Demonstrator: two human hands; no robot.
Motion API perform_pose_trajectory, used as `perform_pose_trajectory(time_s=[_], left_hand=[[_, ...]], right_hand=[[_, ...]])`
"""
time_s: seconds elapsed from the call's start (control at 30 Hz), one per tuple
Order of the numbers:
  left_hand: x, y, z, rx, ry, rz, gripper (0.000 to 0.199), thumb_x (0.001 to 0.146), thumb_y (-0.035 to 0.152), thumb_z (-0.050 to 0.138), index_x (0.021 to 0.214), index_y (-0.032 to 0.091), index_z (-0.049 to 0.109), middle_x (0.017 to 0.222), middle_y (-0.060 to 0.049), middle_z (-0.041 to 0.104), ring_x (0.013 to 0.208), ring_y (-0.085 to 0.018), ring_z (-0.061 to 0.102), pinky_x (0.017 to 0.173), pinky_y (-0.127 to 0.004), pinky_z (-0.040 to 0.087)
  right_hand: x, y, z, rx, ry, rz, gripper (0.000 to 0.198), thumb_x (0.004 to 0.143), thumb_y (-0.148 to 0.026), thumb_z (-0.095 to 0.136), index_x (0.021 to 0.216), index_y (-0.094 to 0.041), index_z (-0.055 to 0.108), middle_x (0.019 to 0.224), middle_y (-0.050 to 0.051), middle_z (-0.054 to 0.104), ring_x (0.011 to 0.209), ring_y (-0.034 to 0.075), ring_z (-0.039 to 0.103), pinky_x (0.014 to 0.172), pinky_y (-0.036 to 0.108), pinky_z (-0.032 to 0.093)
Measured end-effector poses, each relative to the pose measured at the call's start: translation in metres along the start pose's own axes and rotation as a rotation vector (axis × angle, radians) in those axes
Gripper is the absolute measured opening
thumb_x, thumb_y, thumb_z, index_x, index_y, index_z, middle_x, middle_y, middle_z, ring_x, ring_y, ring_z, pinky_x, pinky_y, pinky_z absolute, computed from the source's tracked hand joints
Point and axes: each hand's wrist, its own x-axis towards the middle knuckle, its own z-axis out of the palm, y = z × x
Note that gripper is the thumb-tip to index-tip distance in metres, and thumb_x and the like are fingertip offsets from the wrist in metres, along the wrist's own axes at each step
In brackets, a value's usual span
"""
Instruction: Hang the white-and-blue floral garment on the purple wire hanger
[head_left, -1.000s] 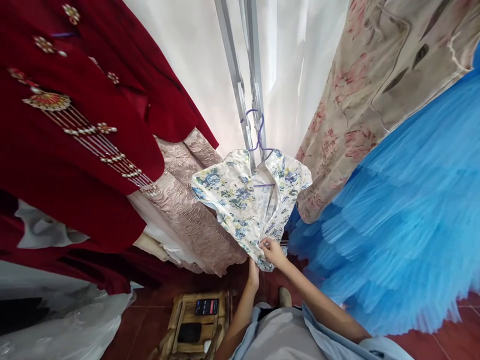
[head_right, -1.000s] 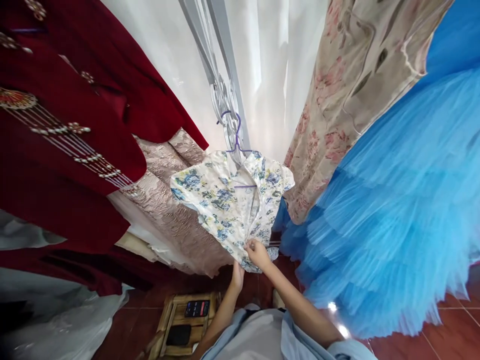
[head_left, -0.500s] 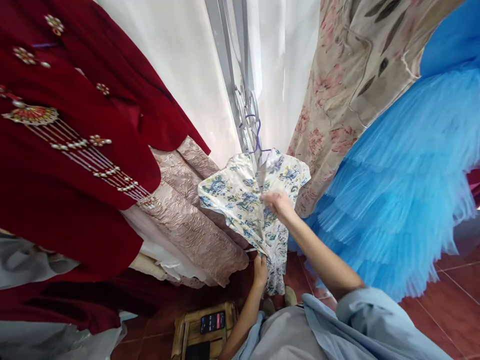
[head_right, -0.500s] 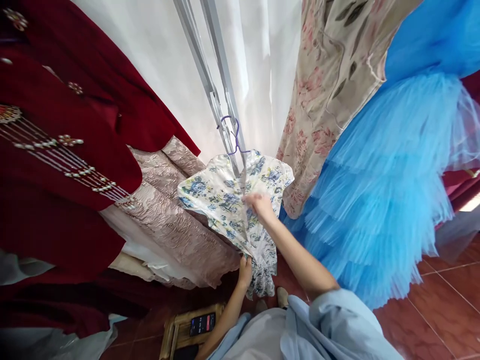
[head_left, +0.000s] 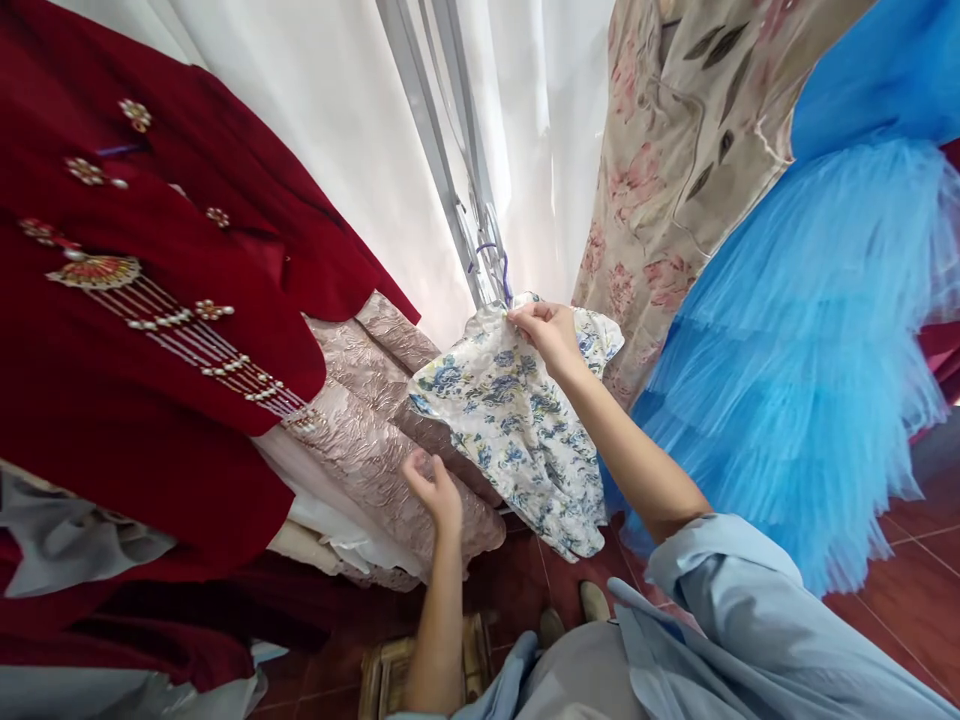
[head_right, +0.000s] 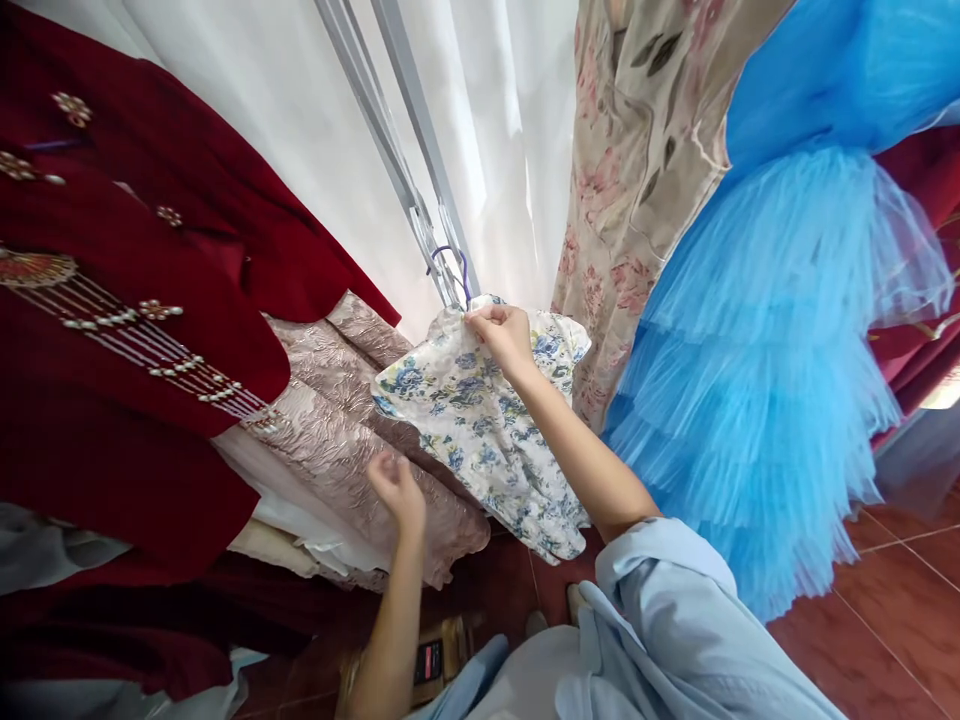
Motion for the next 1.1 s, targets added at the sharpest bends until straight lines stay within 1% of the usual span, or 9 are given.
perform_pose_trajectory(time_s=[0.07, 0.13, 0.27, 0.33, 0.5, 0.63, 0.83, 0.97, 1.1], left_hand=[[0.040, 0.056, 0.011, -0.007, 0.006, 0.364, 0.021, 0.095, 0.032, 0.054, 0.109, 0.019, 0.059, 0.112, -0.011, 0.058, 0.110, -0.025, 0.057, 0.100, -0.041, 0.046], [0.069, 0.113, 0.033, -0.009, -0.128, 0.625, 0.023, 0.097, 0.029, 0.052, 0.116, 0.019, 0.062, 0.116, -0.012, 0.060, 0.113, -0.024, 0.057, 0.099, -0.039, 0.047], [0.095, 0.181, 0.087, 0.053, -0.488, 0.778, 0.044, 0.091, 0.022, 0.063, 0.135, 0.024, 0.054, 0.131, -0.012, 0.057, 0.118, -0.024, 0.055, 0.098, -0.038, 0.048], [0.097, 0.187, 0.108, 0.071, -0.531, 0.767, 0.043, 0.085, 0.021, 0.070, 0.127, 0.022, 0.059, 0.128, -0.012, 0.057, 0.117, -0.025, 0.054, 0.097, -0.038, 0.049], [0.092, 0.173, 0.131, 0.098, -0.380, 0.698, 0.010, 0.081, 0.024, 0.072, 0.085, 0.017, 0.065, 0.107, -0.010, 0.059, 0.103, -0.025, 0.054, 0.094, -0.039, 0.046], [0.087, 0.173, 0.133, 0.123, -0.409, 0.677, 0.023, 0.081, 0.026, 0.073, 0.068, 0.017, 0.057, 0.102, -0.010, 0.058, 0.099, -0.025, 0.051, 0.094, -0.040, 0.043], [0.088, 0.177, 0.127, 0.191, -0.492, 0.697, 0.023, 0.082, 0.030, 0.074, 0.070, 0.018, 0.058, 0.102, -0.010, 0.057, 0.104, -0.027, 0.050, 0.093, -0.043, 0.043], [0.101, 0.183, 0.119, 0.051, -0.598, 0.690, 0.011, 0.090, 0.028, 0.063, 0.084, 0.020, 0.063, 0.103, -0.007, 0.063, 0.104, -0.024, 0.055, 0.093, -0.038, 0.045], [0.102, 0.191, 0.114, 0.026, -0.553, 0.796, 0.019, 0.097, 0.035, 0.056, 0.087, 0.020, 0.062, 0.099, -0.007, 0.065, 0.104, -0.022, 0.056, 0.097, -0.038, 0.044]], right_hand=[[-0.003, 0.003, -0.004, 0.012, -0.015, 0.018, 0.029, 0.070, -0.035, 0.076, 0.058, -0.015, 0.058, 0.046, -0.005, 0.045, 0.044, 0.007, 0.034, 0.044, 0.023, 0.024], [-0.005, 0.005, -0.005, 0.018, -0.019, 0.033, 0.028, 0.069, -0.035, 0.077, 0.061, -0.015, 0.060, 0.046, -0.005, 0.046, 0.044, 0.007, 0.035, 0.044, 0.022, 0.024], [-0.004, 0.003, -0.004, 0.029, -0.042, 0.037, 0.027, 0.069, -0.035, 0.076, 0.062, -0.014, 0.060, 0.047, -0.005, 0.047, 0.044, 0.007, 0.037, 0.044, 0.022, 0.025], [-0.002, 0.000, -0.003, 0.050, -0.055, 0.039, 0.025, 0.068, -0.034, 0.074, 0.061, -0.014, 0.061, 0.046, -0.005, 0.047, 0.044, 0.007, 0.037, 0.044, 0.022, 0.025], [0.003, -0.003, 0.000, 0.075, -0.066, 0.056, 0.023, 0.066, -0.033, 0.073, 0.061, -0.014, 0.062, 0.047, -0.004, 0.050, 0.045, 0.007, 0.040, 0.045, 0.022, 0.028], [0.008, -0.003, 0.002, 0.056, -0.090, 0.059, 0.026, 0.067, -0.033, 0.073, 0.057, -0.016, 0.056, 0.046, -0.005, 0.047, 0.046, 0.007, 0.039, 0.045, 0.021, 0.028], [0.009, -0.005, -0.002, 0.078, -0.139, 0.024, 0.029, 0.071, -0.030, 0.070, 0.053, -0.017, 0.051, 0.045, -0.006, 0.042, 0.045, 0.006, 0.035, 0.045, 0.022, 0.028], [0.003, 0.001, -0.007, 0.065, -0.120, 0.016, 0.024, 0.071, -0.031, 0.070, 0.058, -0.015, 0.058, 0.046, -0.005, 0.045, 0.046, 0.007, 0.035, 0.045, 0.022, 0.026], [-0.008, 0.012, -0.011, 0.051, -0.089, 0.009, 0.028, 0.072, -0.036, 0.070, 0.058, -0.016, 0.056, 0.046, -0.005, 0.044, 0.046, 0.007, 0.033, 0.045, 0.022, 0.024]])
